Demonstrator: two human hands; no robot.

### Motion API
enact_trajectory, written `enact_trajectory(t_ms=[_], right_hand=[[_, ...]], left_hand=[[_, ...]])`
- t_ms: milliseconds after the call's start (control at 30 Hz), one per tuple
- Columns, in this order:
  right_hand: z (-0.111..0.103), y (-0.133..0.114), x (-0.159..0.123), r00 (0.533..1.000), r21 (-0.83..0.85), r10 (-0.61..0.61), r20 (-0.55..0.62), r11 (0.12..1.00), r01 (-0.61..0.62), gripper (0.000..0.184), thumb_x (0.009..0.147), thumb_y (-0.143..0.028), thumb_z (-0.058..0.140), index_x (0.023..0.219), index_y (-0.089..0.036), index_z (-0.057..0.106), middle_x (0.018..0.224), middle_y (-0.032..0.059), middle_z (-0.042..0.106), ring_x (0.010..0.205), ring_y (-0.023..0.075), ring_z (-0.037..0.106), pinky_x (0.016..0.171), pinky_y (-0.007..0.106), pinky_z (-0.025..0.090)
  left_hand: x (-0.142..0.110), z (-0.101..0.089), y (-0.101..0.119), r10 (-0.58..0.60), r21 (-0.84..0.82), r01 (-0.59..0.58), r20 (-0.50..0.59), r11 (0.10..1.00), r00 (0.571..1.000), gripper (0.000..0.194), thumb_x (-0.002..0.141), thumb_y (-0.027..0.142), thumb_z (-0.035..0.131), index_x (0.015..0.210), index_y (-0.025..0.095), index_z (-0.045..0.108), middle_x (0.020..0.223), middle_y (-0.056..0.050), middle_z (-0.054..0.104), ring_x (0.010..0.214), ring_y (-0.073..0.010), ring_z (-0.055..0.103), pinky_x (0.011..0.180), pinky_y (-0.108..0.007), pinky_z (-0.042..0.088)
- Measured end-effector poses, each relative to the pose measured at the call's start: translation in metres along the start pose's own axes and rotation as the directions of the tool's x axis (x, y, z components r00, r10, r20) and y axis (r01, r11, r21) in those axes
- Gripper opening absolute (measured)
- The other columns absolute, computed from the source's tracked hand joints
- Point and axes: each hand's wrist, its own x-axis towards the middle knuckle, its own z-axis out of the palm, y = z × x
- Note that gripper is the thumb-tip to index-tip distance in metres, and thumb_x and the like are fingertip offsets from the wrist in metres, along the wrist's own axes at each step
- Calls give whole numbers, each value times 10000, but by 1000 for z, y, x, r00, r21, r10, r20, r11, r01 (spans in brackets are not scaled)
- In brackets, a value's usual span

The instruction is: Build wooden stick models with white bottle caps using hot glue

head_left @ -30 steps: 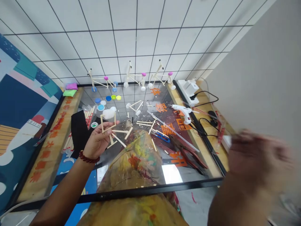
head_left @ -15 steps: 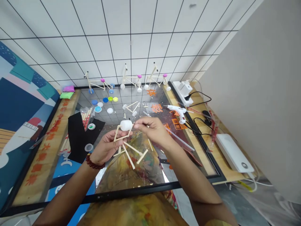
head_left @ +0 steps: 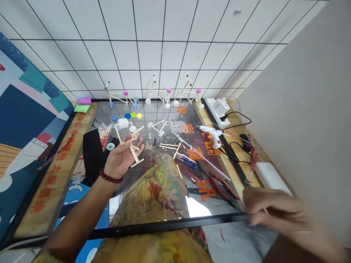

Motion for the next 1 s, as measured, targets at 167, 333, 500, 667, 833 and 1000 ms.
enact_trajectory(t_ms=[167,333,500,667,833,1000], right_hand=[[37,-5,22,969,-372,112,221,928,-23,427,823,-319,745,1245,-339,681,1264,101,688,1133,303,662,917,427,549],[106,-11,95,974,-139,-193,-119,974,176,577,861,-326,717,1403,-273,524,1286,121,635,852,189,677,848,389,561],[136,-4,127,982,286,-173,-73,940,187,250,910,-391,636,1052,-210,733,781,34,714,649,145,637,635,295,545],[50,24,55,969,356,-26,-245,927,115,167,839,-362,751,763,-213,748,585,4,662,494,118,563,508,254,475],[24,23,1,999,-133,27,47,991,-21,189,816,-398,775,860,-215,766,902,91,742,733,178,663,633,281,506],[102,21,45,996,-504,-76,43,859,87,216,960,-237,562,1117,-232,709,919,69,700,834,179,664,734,271,492]], left_hand=[[6,25,-8,-41,-2,42,74,999,996,216,753,62,709,926,191,702,1111,-46,733,1166,-238,655,1108,-453,468],[-2,57,-23,-62,21,59,159,998,985,215,739,50,695,897,193,714,1071,-45,743,1110,-218,682,1075,-402,509],[-9,66,-18,-11,32,6,166,999,986,210,736,42,694,893,180,704,1059,-57,738,1011,-182,706,990,-348,566],[-2,49,18,220,24,-225,116,974,969,173,755,33,697,836,186,688,1063,-51,732,816,-91,683,758,-185,594],[15,52,42,430,127,-441,106,888,896,229,747,-9,679,820,204,714,988,-28,741,788,-91,658,702,-178,589],[22,71,25,473,291,-550,297,783,830,358,618,27,835,902,218,731,1004,-27,728,813,-123,657,676,-203,577]])
